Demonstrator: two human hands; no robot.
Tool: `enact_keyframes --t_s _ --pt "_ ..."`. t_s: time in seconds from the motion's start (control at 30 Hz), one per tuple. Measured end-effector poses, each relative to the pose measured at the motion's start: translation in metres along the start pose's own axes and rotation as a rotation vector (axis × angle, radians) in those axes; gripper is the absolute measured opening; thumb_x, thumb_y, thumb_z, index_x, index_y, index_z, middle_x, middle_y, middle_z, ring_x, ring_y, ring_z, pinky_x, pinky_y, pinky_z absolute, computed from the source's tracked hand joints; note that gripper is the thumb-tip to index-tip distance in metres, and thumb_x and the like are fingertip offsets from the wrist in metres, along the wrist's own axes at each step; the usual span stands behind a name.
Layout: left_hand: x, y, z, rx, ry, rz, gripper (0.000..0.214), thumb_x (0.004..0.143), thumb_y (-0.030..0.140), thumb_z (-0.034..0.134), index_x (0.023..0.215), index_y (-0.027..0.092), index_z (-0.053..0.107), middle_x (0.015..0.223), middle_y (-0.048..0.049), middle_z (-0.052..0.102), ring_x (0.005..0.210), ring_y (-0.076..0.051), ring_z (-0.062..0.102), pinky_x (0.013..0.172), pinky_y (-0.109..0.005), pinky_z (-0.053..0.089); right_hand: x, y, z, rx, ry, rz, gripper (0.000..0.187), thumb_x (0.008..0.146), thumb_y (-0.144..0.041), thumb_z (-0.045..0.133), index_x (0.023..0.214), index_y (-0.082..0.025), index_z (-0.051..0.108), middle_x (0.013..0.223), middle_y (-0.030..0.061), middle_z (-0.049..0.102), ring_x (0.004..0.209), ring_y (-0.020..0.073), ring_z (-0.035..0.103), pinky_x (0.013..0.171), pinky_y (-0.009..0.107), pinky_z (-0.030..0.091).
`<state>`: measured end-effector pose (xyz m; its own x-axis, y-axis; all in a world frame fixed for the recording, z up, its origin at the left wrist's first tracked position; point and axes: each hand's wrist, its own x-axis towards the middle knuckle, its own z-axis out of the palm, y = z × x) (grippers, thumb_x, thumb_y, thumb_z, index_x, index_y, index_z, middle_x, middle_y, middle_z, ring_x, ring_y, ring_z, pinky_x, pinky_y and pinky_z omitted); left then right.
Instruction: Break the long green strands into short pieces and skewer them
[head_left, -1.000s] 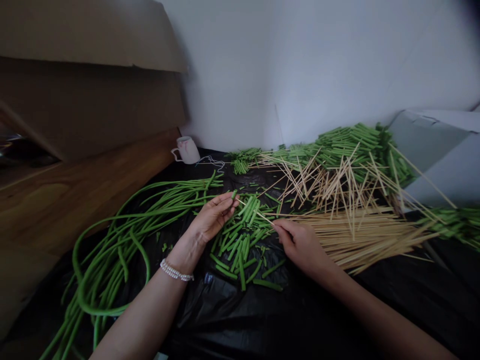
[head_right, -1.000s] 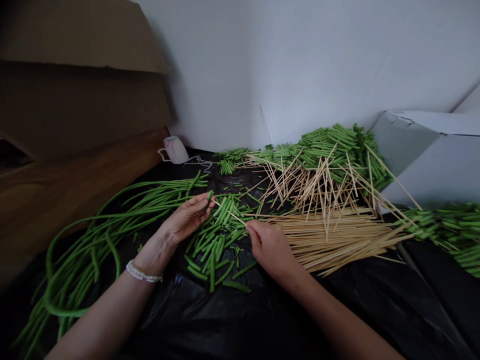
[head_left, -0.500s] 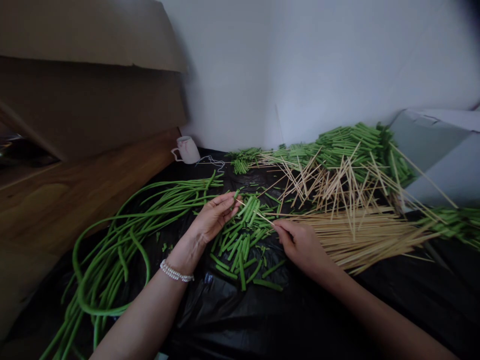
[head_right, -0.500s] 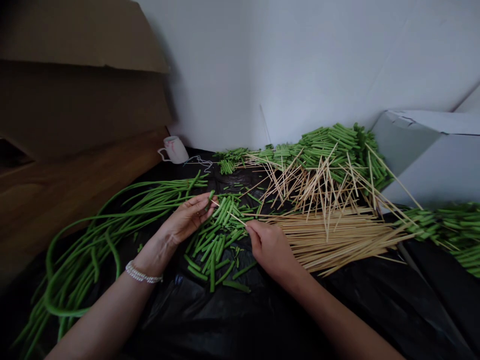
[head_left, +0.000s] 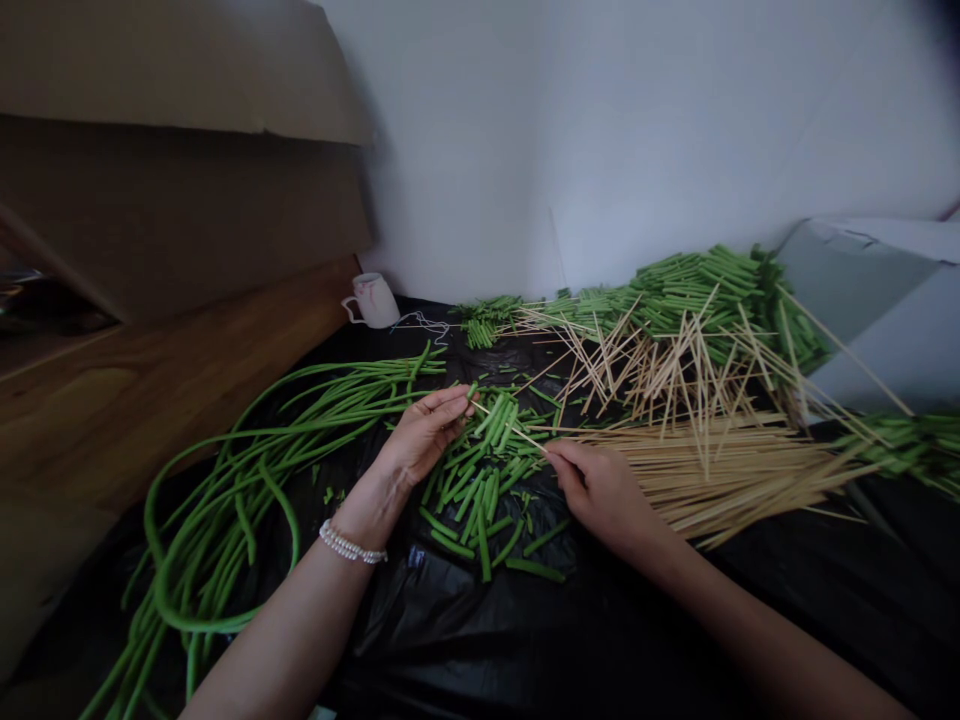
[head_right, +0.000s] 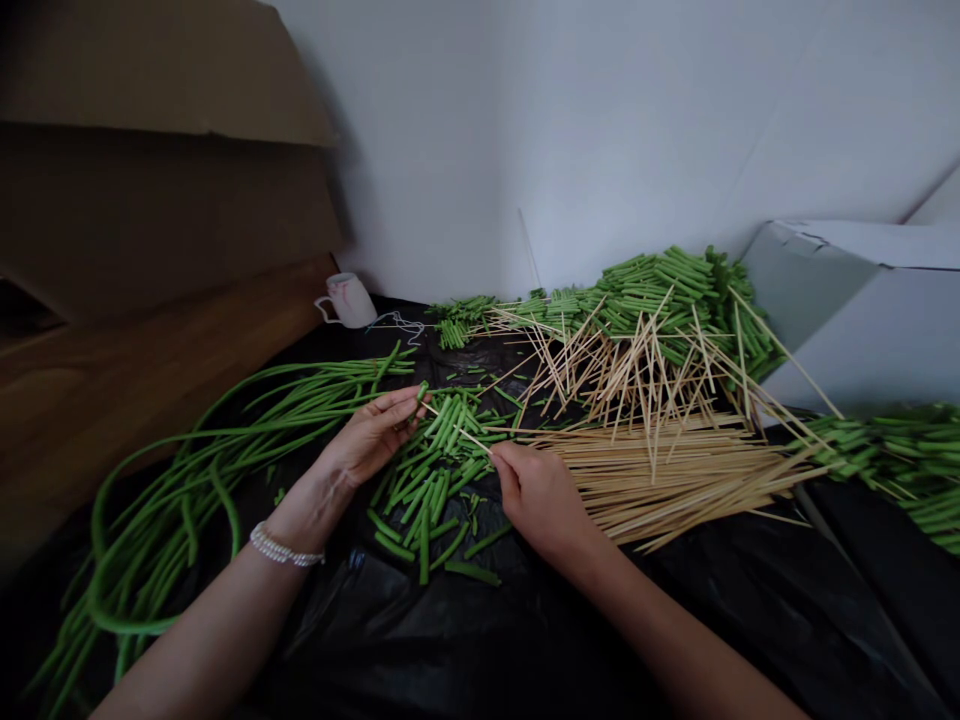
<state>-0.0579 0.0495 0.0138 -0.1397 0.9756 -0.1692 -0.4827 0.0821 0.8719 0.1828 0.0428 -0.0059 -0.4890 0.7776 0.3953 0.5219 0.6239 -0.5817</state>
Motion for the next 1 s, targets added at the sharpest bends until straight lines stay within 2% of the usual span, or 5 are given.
enact_keyframes --t_s 0.17,0.37,0.6,0.83,1.0 --pt "-0.0012 -0.0026 0.0006 0.074 0.01 0.041 0.029 0.06 0.013 0.084 0.088 0.011 0.074 0.086 -0.0071 0.075 0.072 -0.01 0.067 0.075 -0.021 0.051 -0.0011 0.0004 0.0018 -0.022 -0.011 -0.001 0.027 0.094 -0.023 0.042 0.083 -0.02 0.066 0.08 0.0042 0.072 0.073 0.0182 0.066 0.067 0.028 0.043" --pt "0.0 -0.0061 -0.0004 0.122 0.004 0.072 0.033 0.059 0.018 0.086 0.089 0.012 0.073 0.084 -0.0061 0.074 0.074 -0.01 0.066 0.074 -0.02 0.05 -0.0015 -0.0007 0.0034 -0.014 0.009 -0.007 0.026 0.094 -0.022 0.042 0.086 -0.019 0.066 0.077 0.0036 0.071 0.07 0.0173 0.065 0.065 0.027 0.043" --pt "-0.0001 -0.0034 0.0002 0.073 0.009 -0.01 0.026 0.058 0.021 0.087 0.078 0.011 0.073 0.073 -0.0024 0.07 0.061 -0.005 0.059 0.059 -0.015 0.046 -0.0016 -0.0022 0.003 0.011 0.065 -0.021 0.025 0.094 -0.023 0.043 0.087 -0.02 0.067 0.077 0.0032 0.071 0.067 0.0163 0.064 0.064 0.026 0.043" --pt "0.0005 -0.0028 -0.0005 0.057 0.04 -0.025 0.02 0.057 0.012 0.086 0.072 0.011 0.073 0.068 -0.0015 0.068 0.059 -0.005 0.057 0.059 -0.016 0.046 -0.0019 -0.0021 0.0031 -0.013 0.045 -0.031 0.026 0.093 -0.022 0.042 0.085 -0.02 0.067 0.072 0.0033 0.069 0.064 0.0165 0.062 0.063 0.027 0.043" --pt "0.0007 -0.0045 -0.0005 0.055 -0.02 -0.073 0.019 0.058 0.012 0.085 0.072 0.01 0.073 0.067 -0.0013 0.067 0.058 -0.005 0.056 0.058 -0.015 0.046 -0.0019 -0.0037 0.0032 0.019 0.044 -0.034 0.027 0.093 -0.021 0.042 0.078 -0.02 0.064 0.075 0.0038 0.07 0.068 0.0167 0.063 0.064 0.026 0.042"
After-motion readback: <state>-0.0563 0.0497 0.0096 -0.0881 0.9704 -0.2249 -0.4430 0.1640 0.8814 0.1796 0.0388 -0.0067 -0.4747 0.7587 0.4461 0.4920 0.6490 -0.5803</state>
